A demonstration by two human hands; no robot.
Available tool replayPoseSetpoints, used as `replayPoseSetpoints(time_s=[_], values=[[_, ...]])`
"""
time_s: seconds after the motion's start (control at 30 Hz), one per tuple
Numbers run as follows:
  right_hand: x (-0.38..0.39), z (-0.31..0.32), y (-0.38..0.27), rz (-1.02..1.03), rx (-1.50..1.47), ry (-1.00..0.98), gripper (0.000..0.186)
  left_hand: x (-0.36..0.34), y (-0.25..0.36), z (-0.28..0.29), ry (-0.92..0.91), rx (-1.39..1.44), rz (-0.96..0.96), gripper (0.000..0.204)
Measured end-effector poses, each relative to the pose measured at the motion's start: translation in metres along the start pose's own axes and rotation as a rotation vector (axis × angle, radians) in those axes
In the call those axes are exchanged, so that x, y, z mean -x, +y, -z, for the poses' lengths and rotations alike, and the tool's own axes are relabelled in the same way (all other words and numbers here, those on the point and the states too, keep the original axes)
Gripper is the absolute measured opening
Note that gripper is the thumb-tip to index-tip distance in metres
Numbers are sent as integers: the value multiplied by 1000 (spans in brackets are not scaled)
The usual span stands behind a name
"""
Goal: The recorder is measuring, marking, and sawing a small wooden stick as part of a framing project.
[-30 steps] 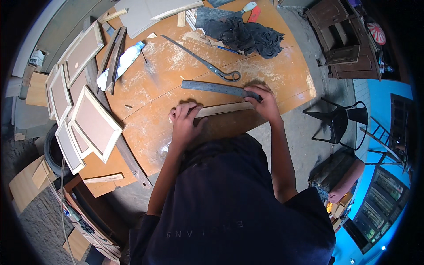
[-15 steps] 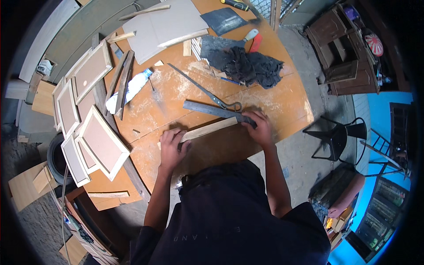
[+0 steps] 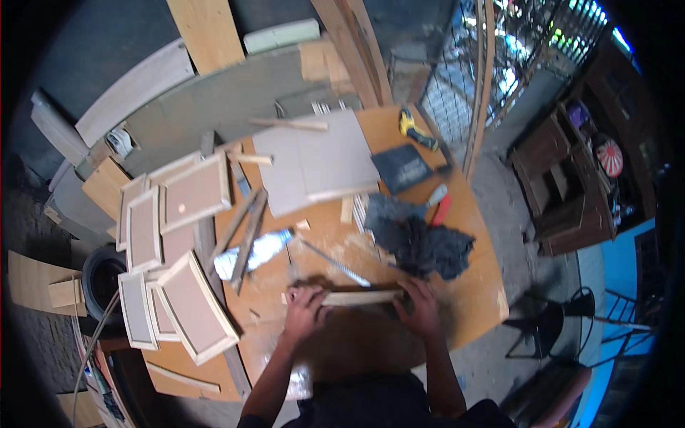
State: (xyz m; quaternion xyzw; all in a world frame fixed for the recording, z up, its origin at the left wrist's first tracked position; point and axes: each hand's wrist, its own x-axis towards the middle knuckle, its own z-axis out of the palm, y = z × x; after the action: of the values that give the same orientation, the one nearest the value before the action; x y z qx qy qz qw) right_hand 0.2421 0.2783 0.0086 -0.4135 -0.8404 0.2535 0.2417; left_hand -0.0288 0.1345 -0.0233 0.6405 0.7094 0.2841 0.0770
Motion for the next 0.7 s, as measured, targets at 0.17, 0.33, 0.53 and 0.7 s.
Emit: replayPoseSetpoints(time_s=[0.17, 0.33, 0.53, 0.7], values=[[-55, 2, -27, 170, 70, -38, 40, -38, -5, -11, 35, 50, -32, 36], [-100, -32, -7, 246, -36, -192, 28, -77, -17, -6, 157, 45, -53, 37], [-164, -43, -24, 439, 16, -196, 32, -106, -45, 1, 185, 40, 9, 37], [-202, -59, -31, 418, -47, -146, 35, -129, -41, 26, 410, 61, 55, 40]])
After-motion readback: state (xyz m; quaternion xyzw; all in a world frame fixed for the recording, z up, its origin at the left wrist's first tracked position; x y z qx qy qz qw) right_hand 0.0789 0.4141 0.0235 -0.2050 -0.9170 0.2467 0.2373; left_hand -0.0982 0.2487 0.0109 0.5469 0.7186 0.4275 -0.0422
